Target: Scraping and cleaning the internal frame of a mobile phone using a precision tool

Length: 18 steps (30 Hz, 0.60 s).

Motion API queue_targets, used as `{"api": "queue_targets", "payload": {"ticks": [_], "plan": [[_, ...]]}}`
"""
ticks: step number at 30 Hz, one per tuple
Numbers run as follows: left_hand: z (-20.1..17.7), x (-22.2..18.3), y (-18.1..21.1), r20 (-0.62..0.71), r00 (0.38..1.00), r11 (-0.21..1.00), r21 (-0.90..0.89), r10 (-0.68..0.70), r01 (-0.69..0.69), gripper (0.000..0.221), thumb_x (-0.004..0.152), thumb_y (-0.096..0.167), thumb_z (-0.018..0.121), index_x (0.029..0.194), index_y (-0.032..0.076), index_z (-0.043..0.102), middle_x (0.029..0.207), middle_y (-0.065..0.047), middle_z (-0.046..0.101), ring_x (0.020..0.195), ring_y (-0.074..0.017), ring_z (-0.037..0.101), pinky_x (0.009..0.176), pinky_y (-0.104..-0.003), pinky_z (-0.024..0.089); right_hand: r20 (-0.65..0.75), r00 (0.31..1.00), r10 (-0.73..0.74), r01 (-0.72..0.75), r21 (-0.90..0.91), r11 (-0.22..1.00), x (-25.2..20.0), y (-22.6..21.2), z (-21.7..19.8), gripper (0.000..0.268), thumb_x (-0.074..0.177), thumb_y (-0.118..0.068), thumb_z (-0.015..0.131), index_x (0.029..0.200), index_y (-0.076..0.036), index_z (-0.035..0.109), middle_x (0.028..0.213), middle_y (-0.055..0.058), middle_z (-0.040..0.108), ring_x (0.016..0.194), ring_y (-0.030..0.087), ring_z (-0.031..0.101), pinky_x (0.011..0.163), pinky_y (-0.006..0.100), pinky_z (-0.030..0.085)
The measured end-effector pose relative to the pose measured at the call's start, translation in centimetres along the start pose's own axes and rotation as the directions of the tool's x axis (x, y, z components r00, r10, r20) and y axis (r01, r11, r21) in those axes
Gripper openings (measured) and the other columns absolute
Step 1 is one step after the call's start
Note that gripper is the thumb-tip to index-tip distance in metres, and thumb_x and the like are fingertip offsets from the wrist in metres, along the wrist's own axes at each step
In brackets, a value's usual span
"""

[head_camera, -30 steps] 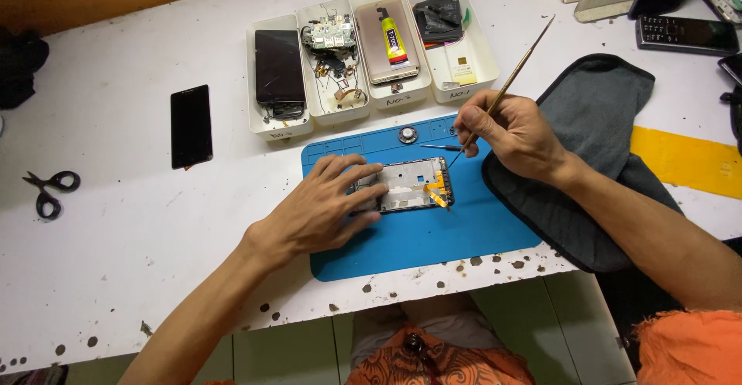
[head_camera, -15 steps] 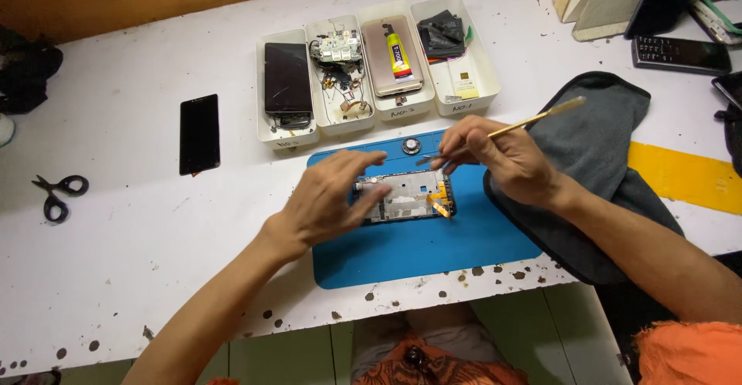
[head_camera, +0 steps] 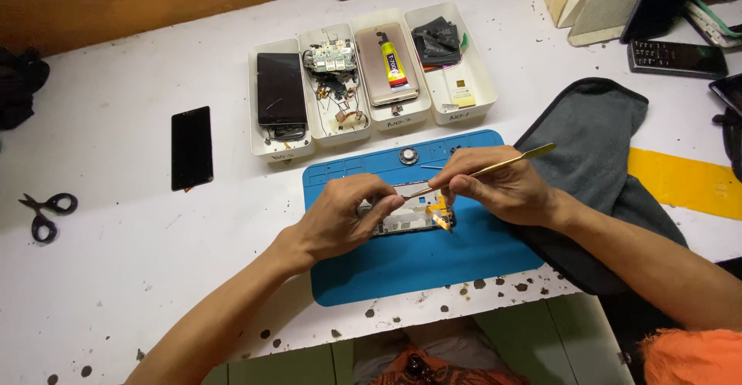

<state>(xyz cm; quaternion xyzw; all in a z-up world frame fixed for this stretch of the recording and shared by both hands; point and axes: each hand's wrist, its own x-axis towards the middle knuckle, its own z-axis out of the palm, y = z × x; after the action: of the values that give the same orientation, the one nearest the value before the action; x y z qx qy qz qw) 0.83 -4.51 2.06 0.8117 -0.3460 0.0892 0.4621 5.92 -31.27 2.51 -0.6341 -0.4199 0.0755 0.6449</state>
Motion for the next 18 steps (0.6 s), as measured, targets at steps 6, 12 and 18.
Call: {"api": "queue_targets", "payload": {"ticks": [6,12,18], "plan": [[-1.1,-1.3,-0.9,0.042,0.999,0.991,0.131,0.026,-0.031,0.019,0.102,0.014,0.061,0.085,0.009,0.067,0.061,-0.003,0.059,0.056,-0.0192,0.060,0.054,-0.029,0.051,0.004,0.997,0.072,-0.072,0.083,0.994,-0.4,-0.4,-2.3,0.021,0.099,-0.008,0.060,0.101,0.006,0.075,0.077,0.022,0.077,0.062,0.025,0.076,0.060,0.035,0.063],[-0.9,-1.8,-1.1,0.154,0.947,0.848,0.423,0.281,-0.320,0.031,0.110,0.026,0.050,0.085,0.009,0.056,0.074,-0.007,0.064,0.058,-0.0208,0.056,0.059,-0.034,0.050,0.361,0.808,0.465,-0.315,-0.403,0.859,1.5,-4.5,-4.8,0.028,0.093,-0.027,0.064,0.110,-0.011,0.079,0.093,0.003,0.089,0.083,0.013,0.087,0.073,0.024,0.073],[0.4,-0.7,0.7,0.158,0.910,0.747,0.527,0.382,-0.405,0.034,0.110,0.023,0.056,0.080,0.010,0.052,0.071,-0.003,0.054,0.059,-0.0191,0.049,0.057,-0.034,0.043,0.447,0.691,0.568,-0.006,-0.783,0.622,1.5,-4.4,0.1,0.047,0.103,-0.046,0.051,0.139,-0.016,0.055,0.113,0.010,0.077,0.087,0.033,0.076,0.073,0.049,0.060]]}}
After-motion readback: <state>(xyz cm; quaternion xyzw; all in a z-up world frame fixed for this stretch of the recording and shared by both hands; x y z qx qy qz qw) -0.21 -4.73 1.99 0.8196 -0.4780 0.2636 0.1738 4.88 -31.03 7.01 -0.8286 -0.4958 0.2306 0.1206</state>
